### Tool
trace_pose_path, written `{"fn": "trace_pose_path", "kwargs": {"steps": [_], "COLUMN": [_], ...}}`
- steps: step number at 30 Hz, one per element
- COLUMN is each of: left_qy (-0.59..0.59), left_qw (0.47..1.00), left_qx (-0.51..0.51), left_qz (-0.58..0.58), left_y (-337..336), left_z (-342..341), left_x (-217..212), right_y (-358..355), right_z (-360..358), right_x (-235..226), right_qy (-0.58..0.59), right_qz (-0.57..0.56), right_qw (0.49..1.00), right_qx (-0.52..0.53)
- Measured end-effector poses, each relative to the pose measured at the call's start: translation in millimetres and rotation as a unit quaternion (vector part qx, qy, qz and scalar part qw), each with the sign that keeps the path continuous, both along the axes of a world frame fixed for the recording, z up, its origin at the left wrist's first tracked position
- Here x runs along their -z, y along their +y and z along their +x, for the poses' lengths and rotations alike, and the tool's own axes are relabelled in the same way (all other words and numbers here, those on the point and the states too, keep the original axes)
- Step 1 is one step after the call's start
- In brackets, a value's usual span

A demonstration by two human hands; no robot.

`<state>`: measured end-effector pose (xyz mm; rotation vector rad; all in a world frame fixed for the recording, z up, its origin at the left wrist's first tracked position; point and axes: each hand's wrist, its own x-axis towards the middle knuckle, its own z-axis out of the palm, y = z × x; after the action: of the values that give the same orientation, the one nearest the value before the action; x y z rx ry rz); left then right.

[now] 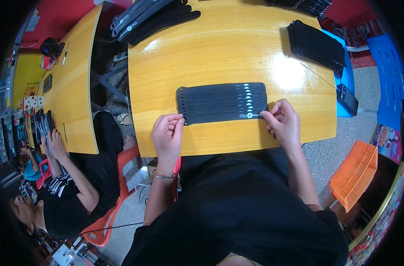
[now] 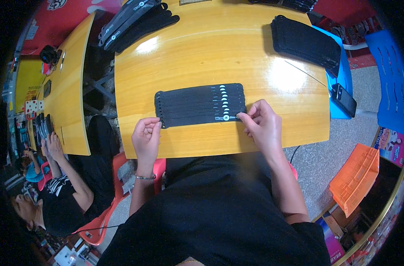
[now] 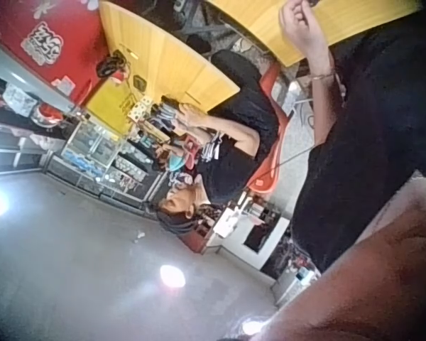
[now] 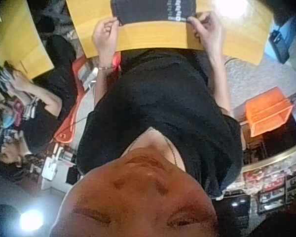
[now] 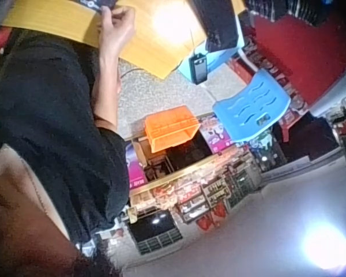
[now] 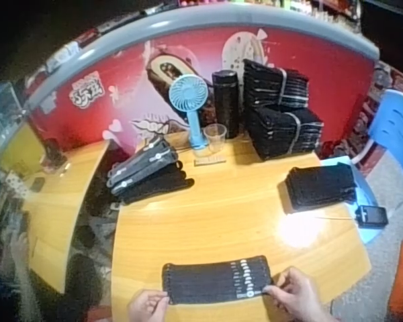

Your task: Organize and stack black plastic components on a workbench for packaging.

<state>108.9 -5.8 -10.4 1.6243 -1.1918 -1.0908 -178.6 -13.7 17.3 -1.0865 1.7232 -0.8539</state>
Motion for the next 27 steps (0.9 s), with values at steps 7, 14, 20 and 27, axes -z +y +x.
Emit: {"fn": "trace_pose_path", "kwargs": {"steps": [7, 14, 20, 27], "left_qy": [-0.049, -0.034, -0.019, -0.039], "left_qw": [0.998, 0.999, 0.999, 0.999], "left_qx": [0.016, 0.007, 0.003, 0.007], "left_qz": [-0.043, -0.028, -0.029, -0.032], "left_y": [0.8, 0.3, 0.2, -0.8], "left_z": [1.0, 0.0, -0.3, -0.2], "left_x": [5.7, 3.7, 5.0, 4.5], "right_y": [1.7, 1.7, 1.4, 2.0], "right_z": [-0.3, 0.0, -0.2, 0.5], "right_x": [5.9, 5.3, 5.7, 5.7], "right_qy": [0.000, -0.002, 0.000, 0.023], "right_qz": [-0.001, -0.016, -0.014, -0.021], "right_qw": [1.000, 1.000, 1.000, 0.999], "right_qx": [0.005, 0.001, 0.001, 0.002]}}
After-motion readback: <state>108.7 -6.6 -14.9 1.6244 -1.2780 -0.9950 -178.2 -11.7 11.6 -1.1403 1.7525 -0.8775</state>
